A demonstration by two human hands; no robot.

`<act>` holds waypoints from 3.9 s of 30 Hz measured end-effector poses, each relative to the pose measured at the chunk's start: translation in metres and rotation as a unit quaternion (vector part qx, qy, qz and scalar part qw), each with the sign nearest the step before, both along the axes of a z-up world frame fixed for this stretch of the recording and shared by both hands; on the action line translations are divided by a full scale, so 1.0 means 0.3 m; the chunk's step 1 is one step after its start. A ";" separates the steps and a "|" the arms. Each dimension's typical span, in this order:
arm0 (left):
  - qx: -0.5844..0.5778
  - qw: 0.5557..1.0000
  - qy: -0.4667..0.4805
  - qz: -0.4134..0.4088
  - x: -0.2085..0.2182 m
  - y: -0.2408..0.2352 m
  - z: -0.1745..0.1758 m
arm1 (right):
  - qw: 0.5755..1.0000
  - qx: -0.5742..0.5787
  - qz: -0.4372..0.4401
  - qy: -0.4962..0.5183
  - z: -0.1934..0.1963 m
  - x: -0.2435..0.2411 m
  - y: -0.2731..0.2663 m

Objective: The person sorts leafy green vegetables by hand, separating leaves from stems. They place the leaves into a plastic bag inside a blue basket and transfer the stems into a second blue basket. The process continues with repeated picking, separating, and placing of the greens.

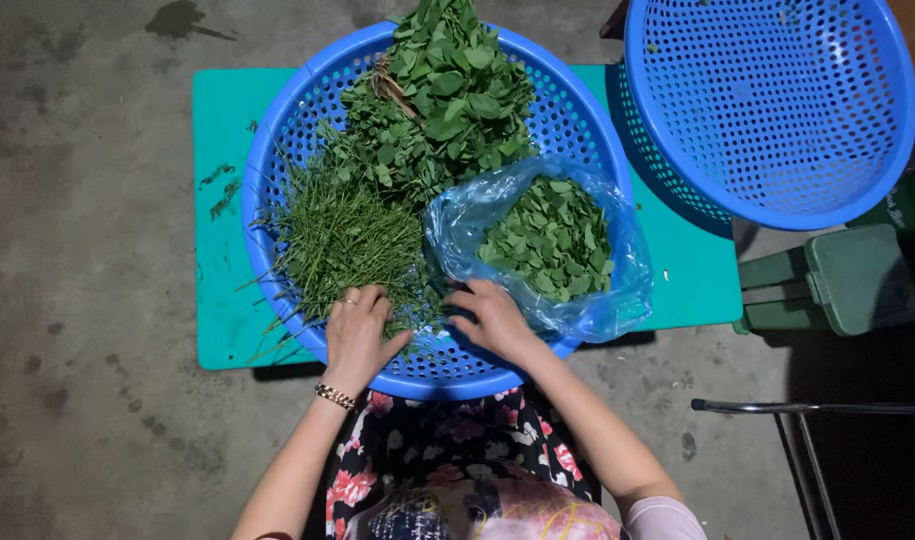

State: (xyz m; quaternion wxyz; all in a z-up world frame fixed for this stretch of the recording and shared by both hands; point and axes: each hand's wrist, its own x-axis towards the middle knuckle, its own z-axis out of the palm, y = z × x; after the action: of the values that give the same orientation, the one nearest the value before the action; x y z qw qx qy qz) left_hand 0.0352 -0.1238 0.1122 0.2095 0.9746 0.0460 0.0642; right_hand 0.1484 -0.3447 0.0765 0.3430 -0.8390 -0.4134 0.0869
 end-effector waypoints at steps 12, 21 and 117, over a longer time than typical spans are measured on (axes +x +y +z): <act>-0.070 0.994 -0.076 0.019 -0.029 0.002 0.016 | 0.990 0.061 0.012 -0.130 -0.033 -0.083 -0.050; -0.088 0.987 -0.137 0.004 0.067 -0.045 0.053 | 0.981 -0.175 -0.070 0.038 -0.101 -0.195 -0.079; -0.124 0.951 -0.242 0.146 0.077 0.088 0.292 | 0.942 0.184 -0.252 -0.120 0.398 0.091 -0.262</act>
State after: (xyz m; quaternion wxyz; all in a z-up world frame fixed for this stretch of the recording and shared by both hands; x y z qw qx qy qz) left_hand 0.0584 -0.0974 0.1999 0.3219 0.8789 0.1434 0.3214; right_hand 0.1757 -0.4234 0.1959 0.4495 -0.8423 -0.2354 -0.1816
